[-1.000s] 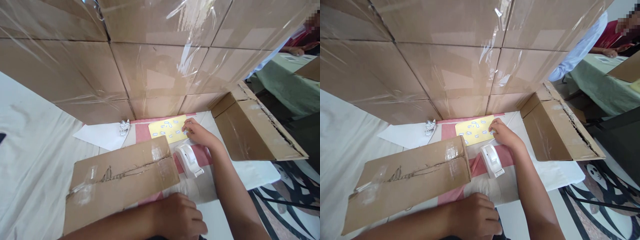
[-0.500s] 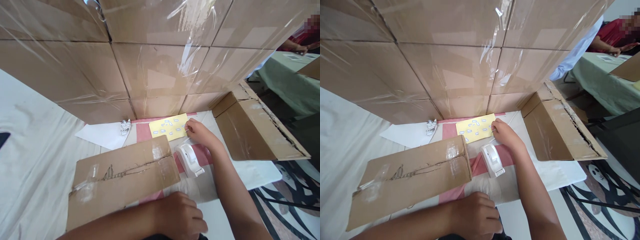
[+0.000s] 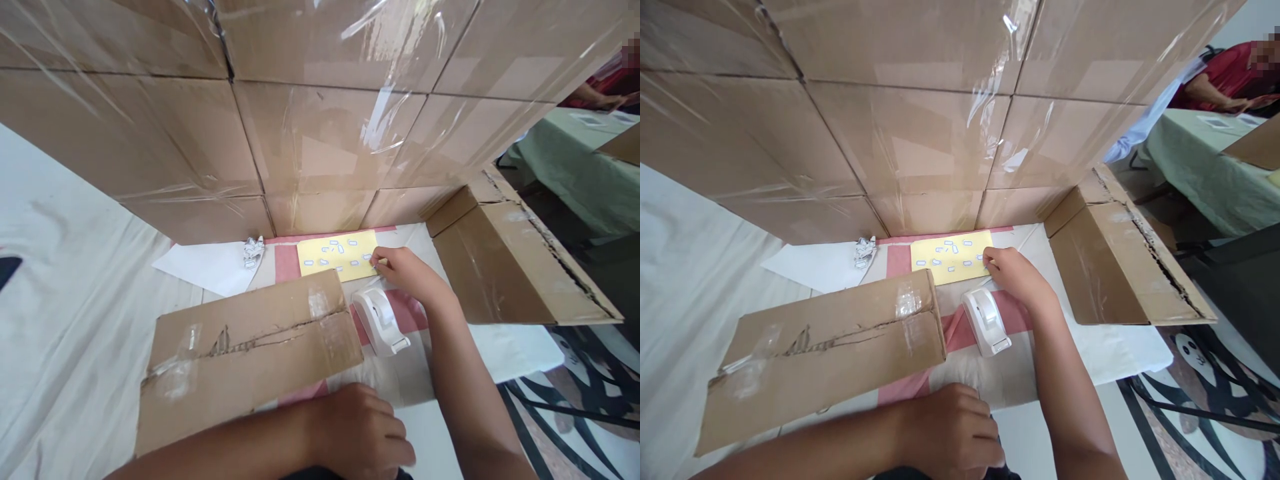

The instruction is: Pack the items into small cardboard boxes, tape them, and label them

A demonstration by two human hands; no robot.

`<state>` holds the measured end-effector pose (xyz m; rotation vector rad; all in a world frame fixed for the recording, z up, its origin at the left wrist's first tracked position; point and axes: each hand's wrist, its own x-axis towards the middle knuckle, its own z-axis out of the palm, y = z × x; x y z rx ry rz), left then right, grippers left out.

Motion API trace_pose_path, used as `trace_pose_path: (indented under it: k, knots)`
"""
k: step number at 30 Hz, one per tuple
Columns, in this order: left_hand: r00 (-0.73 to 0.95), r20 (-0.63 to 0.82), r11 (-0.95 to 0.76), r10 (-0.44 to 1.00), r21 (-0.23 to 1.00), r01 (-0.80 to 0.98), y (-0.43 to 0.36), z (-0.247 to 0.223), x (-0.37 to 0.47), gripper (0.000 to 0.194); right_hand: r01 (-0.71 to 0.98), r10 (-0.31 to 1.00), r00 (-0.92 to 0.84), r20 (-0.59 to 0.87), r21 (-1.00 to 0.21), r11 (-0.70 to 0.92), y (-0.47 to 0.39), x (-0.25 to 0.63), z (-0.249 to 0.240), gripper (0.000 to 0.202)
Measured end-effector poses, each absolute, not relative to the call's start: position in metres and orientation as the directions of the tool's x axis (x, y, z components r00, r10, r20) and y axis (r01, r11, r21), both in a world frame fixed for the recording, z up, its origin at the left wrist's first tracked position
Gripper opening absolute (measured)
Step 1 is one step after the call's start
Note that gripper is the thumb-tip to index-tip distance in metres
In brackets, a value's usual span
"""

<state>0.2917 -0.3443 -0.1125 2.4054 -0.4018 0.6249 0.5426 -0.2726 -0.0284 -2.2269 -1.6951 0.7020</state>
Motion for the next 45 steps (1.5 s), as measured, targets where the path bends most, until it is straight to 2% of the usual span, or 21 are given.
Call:
trace_pose_path:
  k: [8,11,13,16,19,21,24,27,31,35,38,41,45]
  knots:
    - [0.867,0.468,-0.769,-0.168,0.489,-0.413,-0.343,-0.108,0.292,0.006,0.824,0.942,0.211,-0.262,-0.471,-0.315,-0.277,0.54,-0.021,0.015]
    - [0.887,0.42,-0.772,-0.189,0.495,-0.399,-0.343,-0.108,0.293,0.007,0.821,0.954,0.213,-0.212,-0.49,-0.293,-0.278,0.539,-0.02,0.012]
    - [0.892,0.422,-0.752,-0.163,0.532,-0.389,-0.343,-0.108,0.294,0.006,0.793,0.963,0.219,-0.159,-0.546,-0.271,-0.278,0.539,-0.019,0.009]
    - [0.868,0.496,-0.683,-0.031,0.623,-0.38,-0.338,-0.102,0.296,0.01,0.691,0.977,0.192,-0.098,-0.693,-0.205,-0.279,0.537,-0.015,0.016]
    - [0.819,0.545,-0.6,0.176,0.72,-0.35,-0.327,-0.083,0.295,0.015,0.495,0.993,0.11,-0.051,-0.863,-0.099,-0.283,0.53,-0.011,0.029]
    - [0.791,0.489,-0.52,0.368,0.813,-0.261,-0.321,-0.067,0.291,0.015,0.311,0.998,0.02,-0.056,-0.949,-0.059,-0.285,0.523,-0.009,0.031]
    - [0.715,0.299,-0.371,0.632,0.927,-0.059,-0.319,-0.052,0.285,0.016,0.09,0.988,-0.133,-0.076,-0.994,-0.064,-0.285,0.515,-0.011,0.027]
    - [0.662,0.229,-0.319,0.714,0.947,0.017,-0.324,-0.055,0.281,0.025,-0.006,0.98,-0.187,-0.069,-0.997,-0.072,-0.282,0.51,-0.017,0.018]
    - [0.627,0.182,-0.305,0.758,0.948,0.094,-0.33,-0.071,0.28,0.028,-0.036,0.98,-0.171,-0.104,-0.993,-0.112,-0.28,0.503,-0.019,0.018]
    - [0.652,0.034,-0.12,0.758,0.989,0.088,-0.33,-0.08,0.283,0.024,-0.082,0.968,-0.207,-0.14,-0.984,-0.16,-0.286,0.495,-0.013,0.02]
    - [0.647,-0.001,-0.008,0.763,1.0,0.011,-0.329,-0.081,0.287,0.022,-0.08,0.942,-0.295,-0.16,-0.978,-0.191,-0.291,0.492,-0.006,0.018]
    - [0.663,0.045,0.018,0.747,0.996,-0.087,-0.327,-0.085,0.288,0.021,0.049,0.884,-0.401,-0.24,-0.969,-0.241,-0.294,0.493,0.002,0.014]
    - [0.66,0.057,0.075,0.75,0.982,-0.171,-0.326,-0.096,0.287,0.033,0.304,0.798,-0.49,-0.352,-0.927,-0.222,-0.296,0.495,0.007,0.012]
